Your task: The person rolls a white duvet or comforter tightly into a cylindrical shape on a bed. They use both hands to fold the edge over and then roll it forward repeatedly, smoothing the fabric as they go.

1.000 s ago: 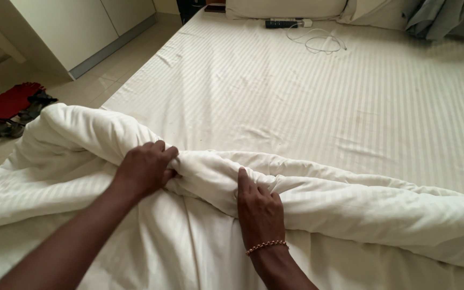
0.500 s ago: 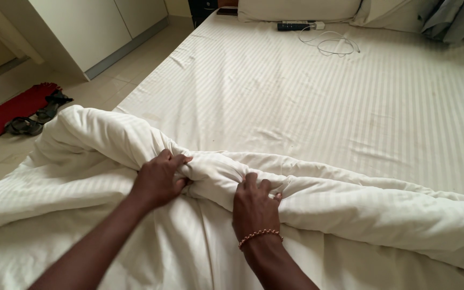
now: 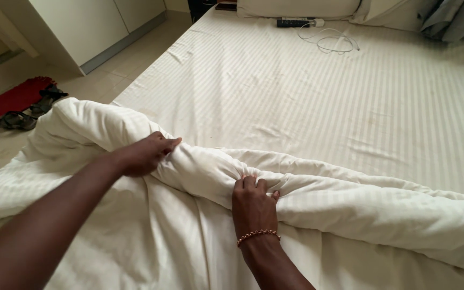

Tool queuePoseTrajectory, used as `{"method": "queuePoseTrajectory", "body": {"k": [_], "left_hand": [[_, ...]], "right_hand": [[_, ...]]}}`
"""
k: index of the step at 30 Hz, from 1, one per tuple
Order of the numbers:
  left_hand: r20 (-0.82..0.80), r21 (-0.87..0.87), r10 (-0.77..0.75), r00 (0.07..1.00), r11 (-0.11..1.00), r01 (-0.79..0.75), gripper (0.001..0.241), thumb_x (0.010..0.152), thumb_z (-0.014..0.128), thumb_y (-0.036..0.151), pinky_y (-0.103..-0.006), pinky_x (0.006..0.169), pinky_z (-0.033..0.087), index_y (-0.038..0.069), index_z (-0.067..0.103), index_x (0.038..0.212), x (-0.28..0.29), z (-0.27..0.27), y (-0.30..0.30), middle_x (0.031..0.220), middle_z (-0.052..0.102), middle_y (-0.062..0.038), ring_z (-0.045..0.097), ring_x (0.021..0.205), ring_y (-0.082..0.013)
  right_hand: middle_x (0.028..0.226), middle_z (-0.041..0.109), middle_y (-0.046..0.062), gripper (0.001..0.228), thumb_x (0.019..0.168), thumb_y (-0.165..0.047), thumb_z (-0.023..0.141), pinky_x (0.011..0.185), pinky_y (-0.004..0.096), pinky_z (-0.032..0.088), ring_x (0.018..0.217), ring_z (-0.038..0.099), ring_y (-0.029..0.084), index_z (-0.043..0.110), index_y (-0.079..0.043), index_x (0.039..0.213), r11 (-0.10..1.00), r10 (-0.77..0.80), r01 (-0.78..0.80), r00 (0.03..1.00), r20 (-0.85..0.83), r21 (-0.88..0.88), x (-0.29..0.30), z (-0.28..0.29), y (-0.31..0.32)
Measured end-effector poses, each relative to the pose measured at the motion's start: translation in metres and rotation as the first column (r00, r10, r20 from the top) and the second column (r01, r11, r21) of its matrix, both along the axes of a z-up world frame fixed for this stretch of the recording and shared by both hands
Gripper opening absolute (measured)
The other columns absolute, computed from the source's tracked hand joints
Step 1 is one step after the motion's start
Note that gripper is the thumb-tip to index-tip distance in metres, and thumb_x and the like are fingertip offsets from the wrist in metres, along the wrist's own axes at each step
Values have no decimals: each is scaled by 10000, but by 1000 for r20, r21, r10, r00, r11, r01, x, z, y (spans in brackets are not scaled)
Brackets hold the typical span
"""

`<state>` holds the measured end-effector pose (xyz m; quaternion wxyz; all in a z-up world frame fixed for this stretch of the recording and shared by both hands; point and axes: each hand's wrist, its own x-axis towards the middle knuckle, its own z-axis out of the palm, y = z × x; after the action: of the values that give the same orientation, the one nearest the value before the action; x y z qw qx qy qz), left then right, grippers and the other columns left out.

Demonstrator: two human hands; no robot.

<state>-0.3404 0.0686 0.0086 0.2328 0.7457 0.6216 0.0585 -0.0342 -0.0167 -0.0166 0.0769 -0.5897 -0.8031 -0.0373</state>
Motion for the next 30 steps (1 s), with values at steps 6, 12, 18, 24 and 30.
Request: {"method": "queuePoseTrajectory", "body": {"k": [6, 12, 18, 24, 30], "left_hand": [[-318, -38, -72, 945, 997, 64, 879, 774, 545, -191, -302, 1067, 500, 344, 541, 1471, 11, 21, -5, 1339, 515, -85, 574, 1192, -262], [-536, 227, -170, 827, 914, 335, 615, 777, 799, 245, -685, 1131, 253, 282, 568, 1346, 2, 1, 6, 1325, 658, -28, 520, 1341, -298], [-693, 223, -6, 721, 949, 222, 780, 814, 726, 186, -449, 897, 536, 287, 441, 1533, 38, 33, -27, 1139, 663, -87, 627, 1111, -275], [-562, 500, 191, 805, 854, 147, 226, 788, 702, 110, -411, 821, 588, 111, 639, 1005, 35, 8, -64, 986, 685, -86, 681, 995, -283], [-421, 626, 348, 838, 780, -10, 235, 800, 665, 58, -421, 862, 579, 107, 640, 1029, 36, 6, -85, 1003, 666, -116, 663, 999, -318]], "right_hand": [[1200, 656, 121, 325, 911, -125, 591, 864, 568, 585, 1060, 655, 300, 656, -21, 1212, 999, 3, -4, 1000, 19, 48, 2, -3, -4], [1249, 646, 141, 347, 893, -115, 595, 853, 576, 582, 1068, 658, 310, 650, -16, 1221, 997, 14, -14, 1000, 7, 73, 4, -7, -2], [1254, 644, 137, 337, 908, -111, 587, 877, 567, 577, 1090, 650, 313, 641, -18, 1228, 1000, 15, -15, 1000, -7, 23, 5, -5, -3], [1258, 646, 140, 359, 894, -117, 593, 868, 568, 579, 1078, 654, 311, 640, -19, 1236, 998, 22, -21, 1000, -14, 59, 6, -7, -4], [1229, 652, 137, 310, 911, -126, 588, 867, 561, 582, 1070, 656, 311, 650, -26, 1198, 997, 28, -29, 1000, 5, 78, 4, -6, -5]]}}
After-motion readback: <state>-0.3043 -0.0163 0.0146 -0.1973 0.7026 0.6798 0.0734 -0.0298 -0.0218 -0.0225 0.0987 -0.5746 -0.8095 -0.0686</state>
